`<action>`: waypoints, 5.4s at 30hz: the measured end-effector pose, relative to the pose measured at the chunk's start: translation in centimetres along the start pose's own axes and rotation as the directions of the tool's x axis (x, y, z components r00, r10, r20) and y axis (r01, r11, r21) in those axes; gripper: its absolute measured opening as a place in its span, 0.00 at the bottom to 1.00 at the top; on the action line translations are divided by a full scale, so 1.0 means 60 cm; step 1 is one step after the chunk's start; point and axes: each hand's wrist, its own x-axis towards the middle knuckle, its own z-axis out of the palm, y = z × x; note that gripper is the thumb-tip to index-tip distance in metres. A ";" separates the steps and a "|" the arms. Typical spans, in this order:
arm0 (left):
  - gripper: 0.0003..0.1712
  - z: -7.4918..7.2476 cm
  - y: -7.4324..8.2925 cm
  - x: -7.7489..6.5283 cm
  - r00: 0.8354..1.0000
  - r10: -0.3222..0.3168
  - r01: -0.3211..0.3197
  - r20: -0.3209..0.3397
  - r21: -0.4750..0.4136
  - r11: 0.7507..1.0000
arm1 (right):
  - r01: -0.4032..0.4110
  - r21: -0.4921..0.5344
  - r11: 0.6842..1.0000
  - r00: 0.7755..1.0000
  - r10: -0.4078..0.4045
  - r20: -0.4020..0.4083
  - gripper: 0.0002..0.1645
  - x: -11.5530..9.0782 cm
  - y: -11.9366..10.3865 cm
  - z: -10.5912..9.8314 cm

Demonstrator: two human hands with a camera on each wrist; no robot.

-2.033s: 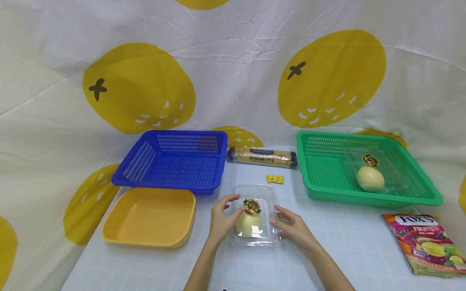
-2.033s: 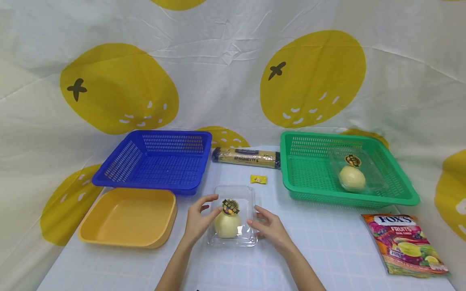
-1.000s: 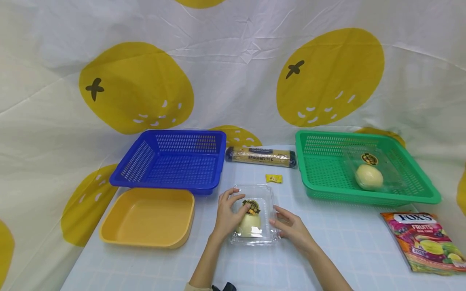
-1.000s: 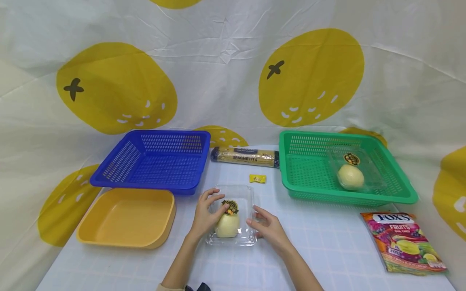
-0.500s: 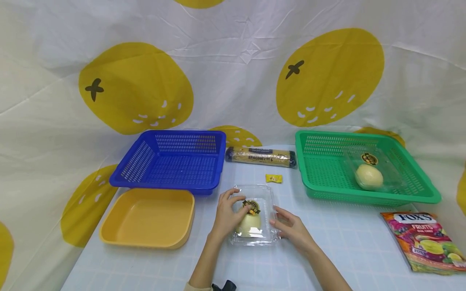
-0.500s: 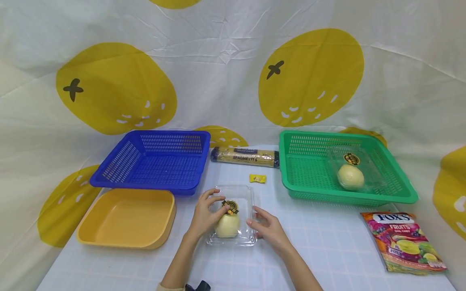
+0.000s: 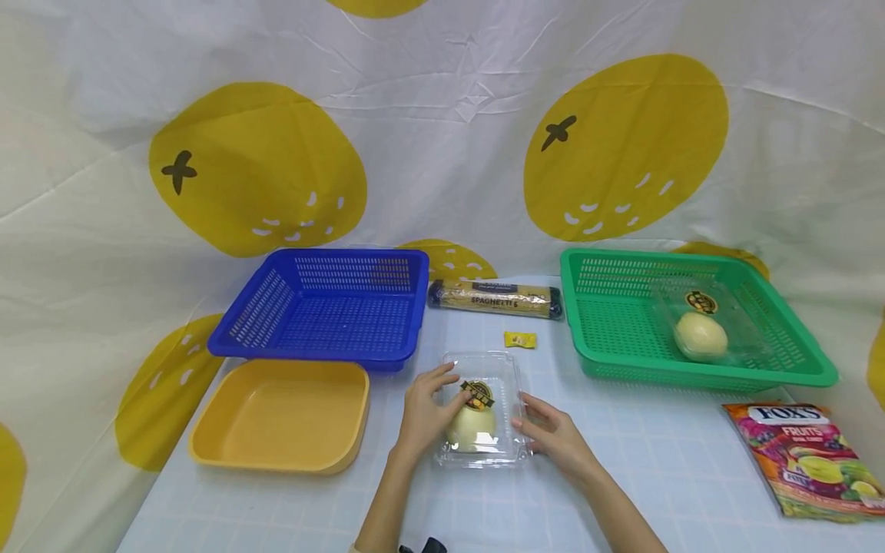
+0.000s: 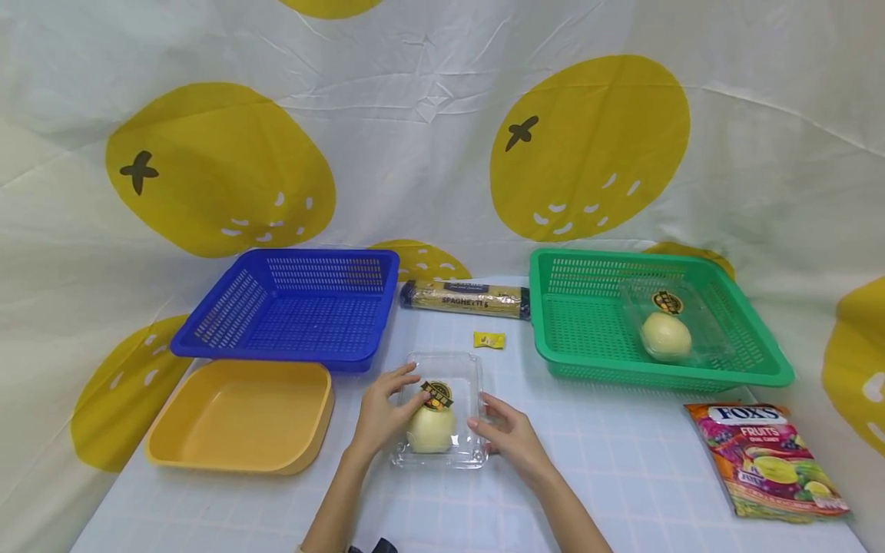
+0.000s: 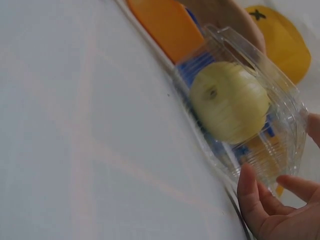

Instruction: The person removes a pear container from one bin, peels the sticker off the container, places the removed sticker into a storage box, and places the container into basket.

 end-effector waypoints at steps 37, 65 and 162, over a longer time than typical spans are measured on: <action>0.26 -0.001 -0.006 0.020 0.956 0.163 -0.156 0.245 -0.048 0.987 | -0.009 0.020 1.000 1.000 0.009 0.003 0.37 0.002 0.003 0.002; 0.22 0.026 0.010 0.031 0.989 0.096 -0.107 0.115 0.090 0.990 | -0.008 0.020 1.000 1.000 0.008 -0.005 0.37 0.002 0.005 0.004; 0.04 0.036 -0.006 0.026 0.994 0.086 -0.085 0.070 -0.019 0.996 | 0.487 -0.011 0.873 0.872 -0.486 0.055 0.37 0.005 0.012 -0.003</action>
